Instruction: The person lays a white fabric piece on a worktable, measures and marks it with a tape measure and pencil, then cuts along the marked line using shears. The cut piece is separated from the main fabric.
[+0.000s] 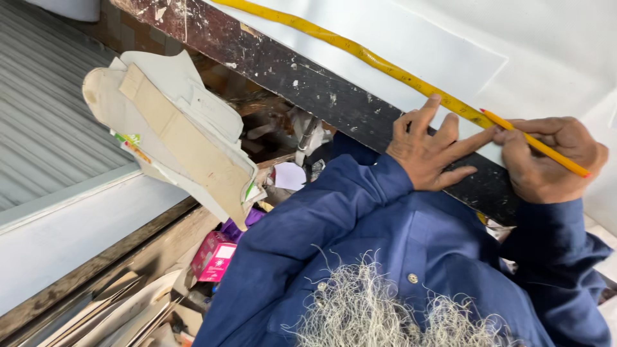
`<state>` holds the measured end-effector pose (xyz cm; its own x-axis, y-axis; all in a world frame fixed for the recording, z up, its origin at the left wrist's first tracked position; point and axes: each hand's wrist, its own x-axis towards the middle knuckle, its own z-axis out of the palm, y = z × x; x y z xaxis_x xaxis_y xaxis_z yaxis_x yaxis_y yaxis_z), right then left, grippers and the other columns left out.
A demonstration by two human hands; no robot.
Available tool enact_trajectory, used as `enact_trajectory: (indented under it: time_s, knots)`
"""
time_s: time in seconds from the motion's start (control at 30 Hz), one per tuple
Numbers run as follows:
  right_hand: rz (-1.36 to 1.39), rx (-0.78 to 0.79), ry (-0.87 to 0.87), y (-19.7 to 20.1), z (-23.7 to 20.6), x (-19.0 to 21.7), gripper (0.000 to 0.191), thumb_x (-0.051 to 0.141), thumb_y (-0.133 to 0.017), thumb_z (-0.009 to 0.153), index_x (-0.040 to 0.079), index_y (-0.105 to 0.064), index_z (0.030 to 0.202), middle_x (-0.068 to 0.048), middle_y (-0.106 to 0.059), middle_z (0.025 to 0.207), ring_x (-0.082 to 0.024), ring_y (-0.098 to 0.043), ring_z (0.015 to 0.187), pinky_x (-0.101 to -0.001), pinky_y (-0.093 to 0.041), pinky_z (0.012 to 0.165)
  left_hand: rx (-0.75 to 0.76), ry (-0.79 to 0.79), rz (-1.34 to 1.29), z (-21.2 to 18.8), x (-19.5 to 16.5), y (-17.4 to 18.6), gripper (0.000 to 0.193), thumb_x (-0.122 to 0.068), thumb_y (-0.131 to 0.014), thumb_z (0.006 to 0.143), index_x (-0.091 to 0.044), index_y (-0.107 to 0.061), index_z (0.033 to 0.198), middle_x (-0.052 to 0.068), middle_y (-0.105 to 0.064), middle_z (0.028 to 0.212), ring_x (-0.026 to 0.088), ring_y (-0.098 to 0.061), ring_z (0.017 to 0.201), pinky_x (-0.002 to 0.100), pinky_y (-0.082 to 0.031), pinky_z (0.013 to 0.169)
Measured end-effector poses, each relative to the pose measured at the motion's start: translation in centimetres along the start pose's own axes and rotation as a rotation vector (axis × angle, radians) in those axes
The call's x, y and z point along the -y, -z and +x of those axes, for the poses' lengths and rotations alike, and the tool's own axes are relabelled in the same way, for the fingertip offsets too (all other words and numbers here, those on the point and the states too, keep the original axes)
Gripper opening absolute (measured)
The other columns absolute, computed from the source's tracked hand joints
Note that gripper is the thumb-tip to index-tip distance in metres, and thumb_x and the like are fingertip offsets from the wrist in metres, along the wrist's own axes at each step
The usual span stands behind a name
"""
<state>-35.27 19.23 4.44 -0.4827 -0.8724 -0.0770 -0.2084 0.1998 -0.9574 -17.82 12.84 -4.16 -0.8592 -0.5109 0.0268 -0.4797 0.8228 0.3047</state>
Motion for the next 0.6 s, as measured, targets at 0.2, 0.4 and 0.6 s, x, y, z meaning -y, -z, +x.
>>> enact_trajectory:
  time_s: [0.2,0.4,0.6]
  knots:
    - [-0.059,-0.016,-0.011,0.8,-0.3,-1.3,0.008,-0.002,-0.070,0.103,-0.009,-0.067,0.103,-0.015,-0.077,0.093,-0.013,-0.074,0.083,-0.0229,-0.059,0.077,-0.149,-0.086,0.107,-0.2,0.3,0.2,0.068,-0.075,-0.054,0.102,-0.041,-0.041,0.159,0.017,-0.036,0.136,0.049,-0.025,0.140,0.061,-0.033,0.097]
    - [-0.048,-0.017,0.005,0.7,-0.1,-2.3,0.006,-0.006,-0.068,0.099,-0.009,-0.067,0.104,-0.017,-0.077,0.098,-0.015,-0.076,0.088,-0.0249,-0.060,0.080,-0.125,-0.084,0.134,0.0,0.4,0.6,0.066,-0.074,-0.053,0.103,-0.040,-0.044,0.158,0.015,-0.036,0.134,0.049,-0.024,0.139,0.060,-0.031,0.097]
    - [-0.027,-0.010,0.000,0.7,0.1,-1.6,0.005,-0.006,-0.069,0.100,-0.009,-0.066,0.103,-0.017,-0.077,0.098,-0.016,-0.077,0.090,-0.0253,-0.061,0.082,-0.138,-0.092,0.140,0.1,0.4,0.7,0.064,-0.074,-0.052,0.104,-0.039,-0.046,0.158,0.015,-0.036,0.135,0.049,-0.024,0.139,0.059,-0.031,0.097]
